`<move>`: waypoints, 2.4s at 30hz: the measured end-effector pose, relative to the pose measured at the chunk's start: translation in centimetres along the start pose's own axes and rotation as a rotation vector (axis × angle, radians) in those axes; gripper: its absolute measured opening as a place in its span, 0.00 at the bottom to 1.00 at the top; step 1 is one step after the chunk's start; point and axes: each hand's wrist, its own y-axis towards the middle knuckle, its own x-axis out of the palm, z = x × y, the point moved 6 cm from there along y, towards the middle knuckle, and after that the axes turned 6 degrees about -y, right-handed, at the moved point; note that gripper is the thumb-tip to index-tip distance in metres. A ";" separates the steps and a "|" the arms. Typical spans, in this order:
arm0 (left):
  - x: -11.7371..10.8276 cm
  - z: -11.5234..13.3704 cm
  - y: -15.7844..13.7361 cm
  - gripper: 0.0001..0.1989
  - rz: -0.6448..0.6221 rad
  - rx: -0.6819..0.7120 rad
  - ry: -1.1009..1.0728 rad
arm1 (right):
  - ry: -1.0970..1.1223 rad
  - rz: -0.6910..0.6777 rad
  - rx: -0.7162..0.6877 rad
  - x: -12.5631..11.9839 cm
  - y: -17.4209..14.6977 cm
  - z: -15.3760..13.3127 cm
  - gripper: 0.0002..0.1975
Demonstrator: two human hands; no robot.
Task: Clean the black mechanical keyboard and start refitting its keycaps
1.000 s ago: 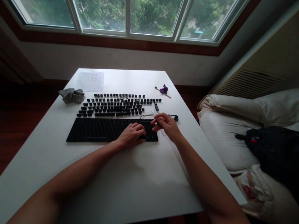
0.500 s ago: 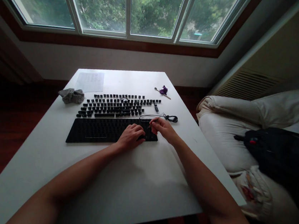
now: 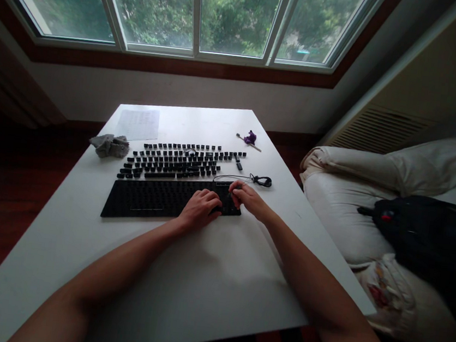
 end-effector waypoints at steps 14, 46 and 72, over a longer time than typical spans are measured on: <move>-0.1 -0.1 -0.1 0.09 0.008 -0.008 -0.007 | -0.118 -0.039 -0.091 -0.1 -0.3 -0.5 0.17; 0.2 0.6 0.0 0.09 -0.015 0.040 0.026 | -0.319 -0.138 -0.051 0.5 -0.3 0.4 0.17; 0.0 0.2 0.0 0.09 0.009 -0.005 -0.031 | -0.624 -0.164 -0.267 1.2 -2.6 -3.0 0.07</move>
